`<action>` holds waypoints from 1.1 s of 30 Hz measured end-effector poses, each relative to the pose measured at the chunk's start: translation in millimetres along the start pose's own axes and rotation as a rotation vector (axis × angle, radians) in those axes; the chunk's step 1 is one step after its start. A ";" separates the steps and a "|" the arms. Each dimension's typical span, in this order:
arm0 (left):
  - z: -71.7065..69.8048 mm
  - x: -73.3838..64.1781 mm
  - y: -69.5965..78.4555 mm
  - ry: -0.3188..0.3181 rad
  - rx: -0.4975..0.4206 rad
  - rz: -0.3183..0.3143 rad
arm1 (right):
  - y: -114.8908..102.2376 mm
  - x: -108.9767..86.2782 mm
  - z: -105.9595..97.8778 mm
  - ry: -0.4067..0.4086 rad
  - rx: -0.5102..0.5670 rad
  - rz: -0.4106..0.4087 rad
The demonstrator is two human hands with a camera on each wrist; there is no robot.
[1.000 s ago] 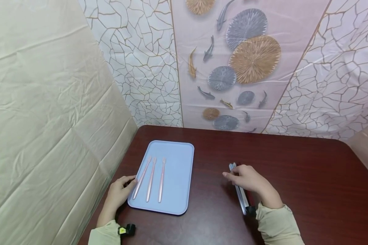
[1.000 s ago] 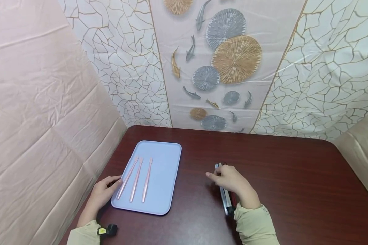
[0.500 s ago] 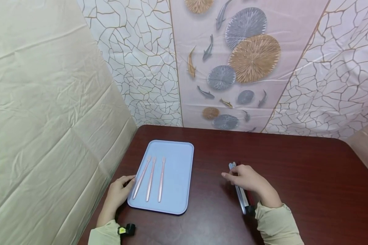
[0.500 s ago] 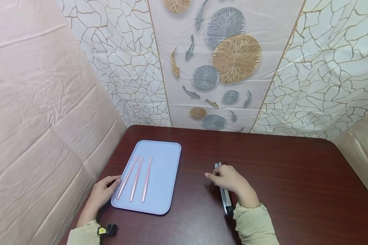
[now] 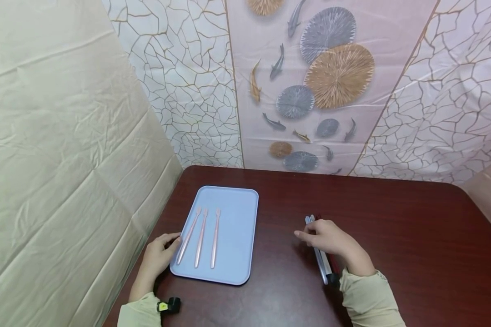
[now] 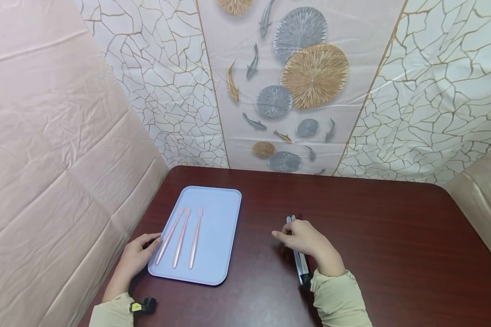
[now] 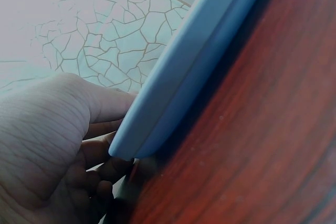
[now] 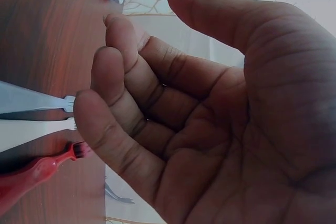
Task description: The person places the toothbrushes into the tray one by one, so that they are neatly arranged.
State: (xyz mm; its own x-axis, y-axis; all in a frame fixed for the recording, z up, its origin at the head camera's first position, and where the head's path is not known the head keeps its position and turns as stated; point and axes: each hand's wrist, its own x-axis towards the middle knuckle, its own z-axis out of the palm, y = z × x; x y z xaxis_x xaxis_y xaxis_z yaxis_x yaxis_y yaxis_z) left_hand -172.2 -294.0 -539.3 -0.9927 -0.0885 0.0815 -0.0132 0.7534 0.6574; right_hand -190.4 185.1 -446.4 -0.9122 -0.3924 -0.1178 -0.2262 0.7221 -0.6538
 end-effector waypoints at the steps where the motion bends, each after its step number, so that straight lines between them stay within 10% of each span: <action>1: 0.0 -0.2 0.1 0.001 0.004 0.000 | -0.1 -0.1 0.4 -0.001 0.000 -0.001; 33: 2.2 0.3 0.7 0.006 0.002 -0.005 | 3.6 3.1 3.4 0.007 -0.037 -0.051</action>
State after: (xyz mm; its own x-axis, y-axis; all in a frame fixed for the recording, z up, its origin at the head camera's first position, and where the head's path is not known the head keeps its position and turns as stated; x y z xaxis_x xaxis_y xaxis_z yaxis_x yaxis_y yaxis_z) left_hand -172.8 -292.0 -540.5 -0.9919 -0.0962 0.0829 -0.0183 0.7541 0.6565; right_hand -192.9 184.5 -451.6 -0.9013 -0.4258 -0.0799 -0.2850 0.7217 -0.6308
